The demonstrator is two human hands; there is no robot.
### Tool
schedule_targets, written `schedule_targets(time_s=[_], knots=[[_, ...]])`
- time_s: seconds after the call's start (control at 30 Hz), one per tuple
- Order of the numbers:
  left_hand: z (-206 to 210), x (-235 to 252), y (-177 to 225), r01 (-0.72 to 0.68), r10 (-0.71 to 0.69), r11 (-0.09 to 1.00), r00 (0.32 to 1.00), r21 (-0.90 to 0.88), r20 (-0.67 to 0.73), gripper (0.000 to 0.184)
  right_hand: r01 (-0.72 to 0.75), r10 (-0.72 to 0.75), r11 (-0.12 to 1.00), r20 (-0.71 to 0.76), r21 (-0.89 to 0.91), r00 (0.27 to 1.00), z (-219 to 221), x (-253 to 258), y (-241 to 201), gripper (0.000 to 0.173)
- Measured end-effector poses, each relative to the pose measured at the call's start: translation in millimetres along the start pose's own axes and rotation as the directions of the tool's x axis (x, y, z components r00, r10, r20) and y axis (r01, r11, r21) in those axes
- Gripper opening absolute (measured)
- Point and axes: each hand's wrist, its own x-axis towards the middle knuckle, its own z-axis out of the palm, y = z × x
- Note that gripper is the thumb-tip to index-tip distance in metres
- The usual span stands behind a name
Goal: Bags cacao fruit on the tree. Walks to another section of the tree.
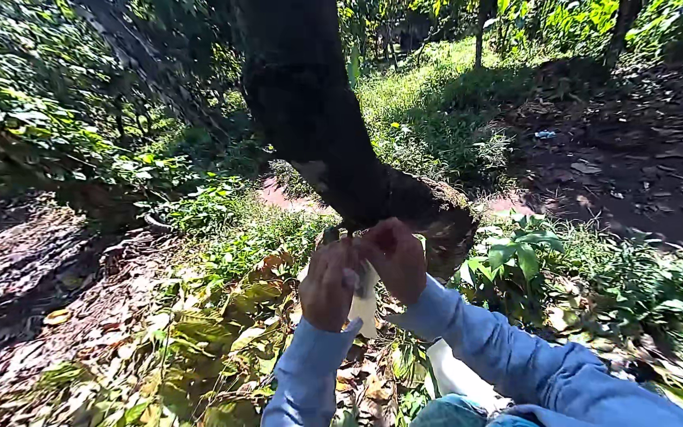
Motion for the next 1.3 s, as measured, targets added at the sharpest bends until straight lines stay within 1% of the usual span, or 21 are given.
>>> schedule_targets(time_s=[0.1,0.2,0.27,0.33,0.4,0.53,0.6,0.67,0.77,0.83,0.9,1.03,1.1,1.17,1.2,1.27,1.3], knots=[[2.3,2.1,0.5,-0.020,0.019,1.000,0.999,-0.013,-0.041,0.010,0.041,-0.039,0.997,0.036,-0.068,0.999,0.1,0.8,1.3,0.016],[0.8,7.7,4.2,0.035,-0.035,0.999,0.999,-0.013,-0.037,0.012,0.130,-0.119,0.982,0.090,-0.137,0.989,-1.6,1.7,2.9,0.016],[0.2,9.5,4.1,0.046,-0.047,0.999,0.998,-0.021,-0.032,0.013,0.168,-0.155,0.978,0.109,-0.124,0.982,-2.5,0.5,6.6,0.017],[1.1,11.1,3.2,0.058,-0.058,0.998,0.997,-0.012,-0.049,0.013,0.155,-0.144,0.984,0.121,-0.087,0.982,-2.2,-0.9,8.8,0.019],[0.3,11.1,2.9,0.083,-0.084,0.996,0.995,-0.022,-0.046,0.014,0.145,-0.130,0.984,0.141,-0.102,0.981,-3.1,-0.2,7.3,0.019],[-2.1,8.9,5.4,0.165,-0.164,0.985,0.986,-0.040,0.033,0.014,0.183,-0.114,0.947,0.256,-0.265,0.960,-8.4,4.6,-4.1,0.015],[-0.1,6.9,3.7,0.174,-0.171,0.982,0.984,-0.076,0.040,0.015,0.203,-0.107,0.931,0.306,-0.304,0.946,-9.6,4.6,-8.8,0.013],[0.4,5.1,-0.4,0.130,-0.127,0.983,0.992,-0.130,0.025,0.013,0.136,-0.040,0.955,0.342,-0.263,0.939,-12.4,5.6,-13.5,0.014],[-1.0,2.4,-11.3,0.010,-0.007,0.974,1.000,-0.224,0.013,0.008,-0.078,0.102,0.994,0.388,-0.076,0.916,-17.1,7.0,-12.8,0.015],[-2.9,-0.5,-18.9,-0.030,0.042,0.953,0.999,-0.302,0.034,0.013,-0.210,0.169,0.976,0.394,0.063,0.903,-17.0,5.1,-9.6,0.017],[-5.1,-2.0,-25.5,-0.080,0.102,0.948,0.993,-0.308,0.055,0.016,-0.307,0.225,0.939,0.400,0.155,0.888,-16.7,3.4,-7.4,0.017],[-8.8,4.1,-33.4,-0.259,0.275,0.941,0.960,-0.217,0.047,0.014,-0.374,0.252,0.897,0.421,0.237,0.871,-17.5,4.2,-2.5,0.016],[-10.9,9.7,-32.4,-0.298,0.311,0.935,0.950,-0.193,0.038,0.012,-0.380,0.252,0.890,0.425,0.252,0.870,-17.9,5.1,-0.9,0.017],[-9.6,13.2,-30.1,-0.272,0.281,0.943,0.959,-0.193,0.023,0.009,-0.376,0.255,0.892,0.409,0.251,0.876,-19.1,5.3,-1.3,0.018],[-8.0,13.7,-28.1,-0.221,0.230,0.953,0.973,-0.209,0.017,0.008,-0.360,0.254,0.901,0.378,0.241,0.890,-19.1,4.4,-1.9,0.017],[-7.5,14.7,-21.4,-0.054,0.070,0.965,0.996,-0.255,0.054,0.009,-0.261,0.207,0.949,0.274,0.178,0.939,-15.8,0.0,-1.8,0.015],[-8.5,16.4,-17.6,0.038,-0.016,0.961,0.996,-0.274,0.084,0.010,-0.167,0.139,0.979,0.219,0.119,0.966,-13.6,-3.0,-0.1,0.016]])
